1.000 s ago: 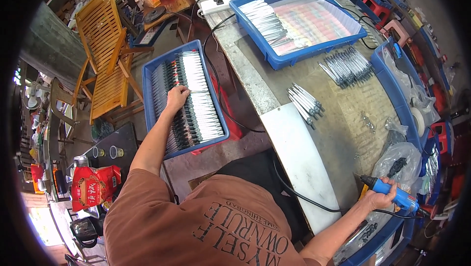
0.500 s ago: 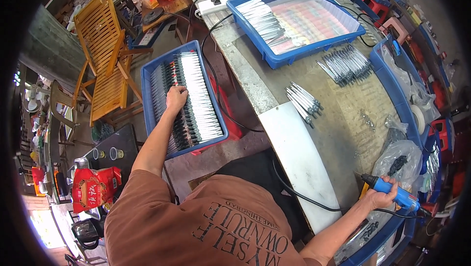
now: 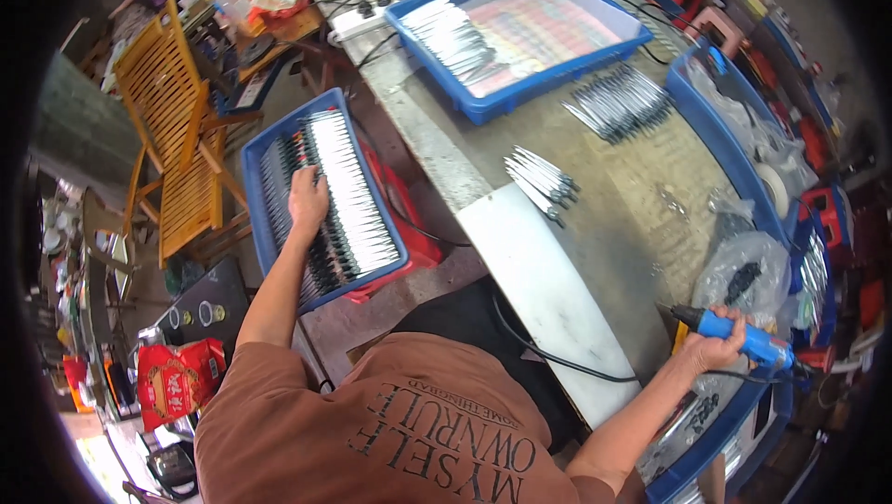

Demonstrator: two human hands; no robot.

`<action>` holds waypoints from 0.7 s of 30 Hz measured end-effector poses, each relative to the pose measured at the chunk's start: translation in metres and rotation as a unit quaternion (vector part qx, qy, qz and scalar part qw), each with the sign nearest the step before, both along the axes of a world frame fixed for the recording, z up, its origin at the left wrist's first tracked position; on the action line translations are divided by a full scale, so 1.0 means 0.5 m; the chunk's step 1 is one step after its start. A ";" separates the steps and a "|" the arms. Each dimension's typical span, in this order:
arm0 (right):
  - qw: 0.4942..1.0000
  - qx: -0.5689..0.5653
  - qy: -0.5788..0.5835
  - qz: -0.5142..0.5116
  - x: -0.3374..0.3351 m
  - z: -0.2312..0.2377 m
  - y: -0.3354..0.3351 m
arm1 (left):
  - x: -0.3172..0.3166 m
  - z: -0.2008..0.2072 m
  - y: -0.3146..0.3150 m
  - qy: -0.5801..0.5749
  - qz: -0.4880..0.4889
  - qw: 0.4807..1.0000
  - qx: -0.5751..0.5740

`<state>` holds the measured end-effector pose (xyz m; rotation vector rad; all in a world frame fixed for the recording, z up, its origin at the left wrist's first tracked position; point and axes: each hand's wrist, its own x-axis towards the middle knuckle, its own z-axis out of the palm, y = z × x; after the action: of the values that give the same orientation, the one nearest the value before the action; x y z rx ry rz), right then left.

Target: The person assembles small metal components at a workbench using an electric screwdriver.

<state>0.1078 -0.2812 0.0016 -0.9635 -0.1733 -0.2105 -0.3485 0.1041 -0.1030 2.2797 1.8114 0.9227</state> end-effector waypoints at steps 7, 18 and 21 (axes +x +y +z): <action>1.000 0.011 0.011 -0.014 -0.040 0.026 0.041 | 0.197 0.148 -0.093 -0.182 -0.315 0.931 0.035; 0.999 0.032 0.032 -0.024 -0.062 0.054 0.050 | 0.521 0.209 -0.127 0.018 -0.564 0.825 0.003; 0.999 0.033 0.025 -0.018 -0.061 0.054 0.050 | 0.560 0.206 -0.116 0.069 -0.606 0.790 -0.052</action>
<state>0.0773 -0.2561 0.0287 -0.9062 -0.1018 -0.2238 -0.0686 0.0461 0.0000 2.6822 0.0963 0.3609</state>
